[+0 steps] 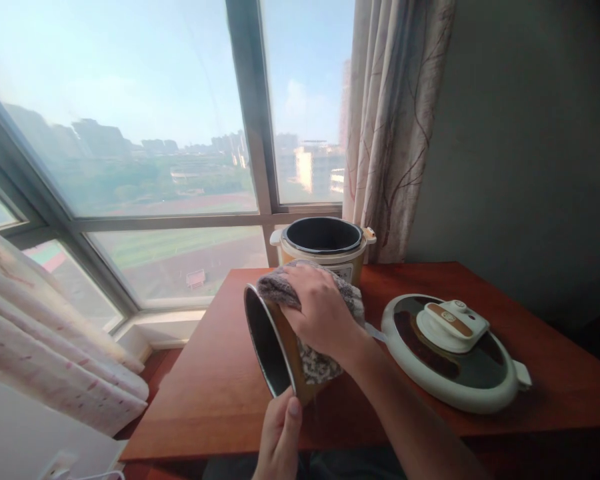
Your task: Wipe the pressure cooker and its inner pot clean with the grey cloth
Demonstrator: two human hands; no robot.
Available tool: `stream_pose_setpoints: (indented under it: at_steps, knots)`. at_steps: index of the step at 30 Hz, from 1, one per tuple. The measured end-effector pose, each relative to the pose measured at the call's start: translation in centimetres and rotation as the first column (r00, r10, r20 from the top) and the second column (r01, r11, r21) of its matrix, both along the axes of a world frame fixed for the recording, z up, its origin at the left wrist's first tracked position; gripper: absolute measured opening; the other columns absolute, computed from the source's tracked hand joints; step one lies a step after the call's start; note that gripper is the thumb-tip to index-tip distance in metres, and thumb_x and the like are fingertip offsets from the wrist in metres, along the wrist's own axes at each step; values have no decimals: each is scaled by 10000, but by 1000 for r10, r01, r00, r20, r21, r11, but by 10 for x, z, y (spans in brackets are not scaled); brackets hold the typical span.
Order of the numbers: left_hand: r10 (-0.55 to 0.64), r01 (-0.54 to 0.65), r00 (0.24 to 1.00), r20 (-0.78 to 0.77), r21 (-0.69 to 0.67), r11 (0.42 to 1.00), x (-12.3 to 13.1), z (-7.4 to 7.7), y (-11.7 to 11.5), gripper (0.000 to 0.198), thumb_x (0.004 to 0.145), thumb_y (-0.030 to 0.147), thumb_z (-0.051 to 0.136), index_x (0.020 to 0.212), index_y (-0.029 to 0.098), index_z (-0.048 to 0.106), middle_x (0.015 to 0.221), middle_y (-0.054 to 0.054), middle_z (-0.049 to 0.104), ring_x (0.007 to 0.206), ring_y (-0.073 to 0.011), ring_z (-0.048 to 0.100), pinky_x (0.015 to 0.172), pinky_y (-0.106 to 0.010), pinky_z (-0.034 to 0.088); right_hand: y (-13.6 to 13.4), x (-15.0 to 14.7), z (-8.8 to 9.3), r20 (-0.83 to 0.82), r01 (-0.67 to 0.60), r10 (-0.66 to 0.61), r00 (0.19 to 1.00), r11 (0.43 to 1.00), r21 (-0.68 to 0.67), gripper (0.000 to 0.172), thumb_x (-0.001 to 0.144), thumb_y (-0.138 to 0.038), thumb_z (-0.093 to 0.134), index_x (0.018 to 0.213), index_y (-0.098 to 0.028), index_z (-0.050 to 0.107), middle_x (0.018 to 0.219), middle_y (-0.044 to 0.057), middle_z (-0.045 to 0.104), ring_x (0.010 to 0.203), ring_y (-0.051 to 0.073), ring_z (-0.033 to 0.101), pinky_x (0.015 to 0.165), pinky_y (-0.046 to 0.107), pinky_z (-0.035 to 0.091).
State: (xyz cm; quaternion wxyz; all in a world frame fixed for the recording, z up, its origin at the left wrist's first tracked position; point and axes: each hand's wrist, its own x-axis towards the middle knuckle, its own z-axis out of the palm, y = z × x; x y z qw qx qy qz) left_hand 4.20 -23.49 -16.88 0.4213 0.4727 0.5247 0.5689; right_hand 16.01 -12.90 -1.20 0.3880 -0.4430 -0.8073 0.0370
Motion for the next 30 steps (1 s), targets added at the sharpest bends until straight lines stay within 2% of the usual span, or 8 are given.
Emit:
stream_pose_setpoints:
  at_steps: [3, 6, 10, 12, 17, 23, 27, 30]
  knots:
    - [-16, 23, 993, -119, 62, 998, -13, -15, 0, 616, 858, 697, 551, 1114, 186, 779, 1197, -114, 732, 1188, -317, 623, 1092, -389, 451, 20, -5, 17, 98, 3, 8, 995, 993, -120, 299, 936, -339, 499, 1130, -222, 694, 1196, 83, 708, 1179, 253, 593, 1051, 391, 377]
    - [-138, 202, 928, -345, 158, 966, -35, -23, 10, 523, 917, 585, 546, 1226, 209, 737, 1203, -112, 733, 1129, -291, 660, 1034, -358, 499, 37, -13, 27, 196, 37, -1, 981, 982, -184, 323, 954, -377, 444, 1045, -222, 713, 1082, 100, 735, 1066, 265, 649, 930, 369, 437]
    - [-217, 407, 800, -559, 241, 881, -58, -17, 27, 421, 961, 450, 524, 1256, 220, 716, 1136, -121, 751, 1001, -267, 697, 934, -324, 541, 51, -25, 32, 251, 111, -54, 966, 970, -216, 378, 942, -431, 445, 1096, -211, 711, 1067, 130, 744, 1008, 297, 677, 846, 382, 465]
    - [-230, 440, 794, -564, 270, 857, -59, -10, 32, 412, 976, 447, 489, 1209, 212, 735, 1071, -122, 760, 928, -259, 702, 856, -304, 554, 54, -29, 30, 256, 127, -72, 964, 970, -206, 380, 936, -437, 453, 1094, -211, 714, 1063, 130, 746, 1002, 300, 680, 837, 384, 469]
    - [-216, 354, 880, -423, 280, 892, -44, -3, 32, 422, 965, 497, 490, 1074, 209, 778, 920, -100, 759, 780, -243, 670, 745, -283, 540, 43, -27, 14, 133, 73, -70, 989, 997, -18, 300, 909, -352, 510, 1101, -239, 710, 1112, 74, 741, 1069, 264, 651, 948, 377, 444]
    - [-55, 89, 979, -198, 167, 982, -33, 2, 31, 526, 858, 647, 587, 856, 167, 804, 707, -73, 694, 680, -228, 605, 674, -282, 511, 15, -24, -22, -11, 25, -24, 1000, 990, 138, 469, 878, -305, 564, 1333, -207, 615, 1430, 58, 596, 1350, 258, 486, 1189, 420, 247]
    - [-84, 79, 995, 58, 87, 993, -28, 26, 39, 496, 844, 618, 635, 898, 152, 795, 767, -74, 719, 783, -240, 632, 793, -311, 529, -12, -25, -58, -75, 32, -13, 997, 967, 251, 544, 869, -280, 534, 1409, -212, 537, 1539, 57, 481, 1455, 259, 365, 1224, 470, 163]
    - [-60, 42, 953, 298, 67, 997, -23, 51, 45, 412, 777, 527, 748, 925, 144, 787, 802, -70, 742, 828, -245, 662, 796, -314, 554, -32, -26, -88, -97, 41, -10, 995, 946, 323, 572, 886, -260, 477, 1456, -209, 466, 1589, 68, 405, 1493, 274, 296, 1214, 514, 160]
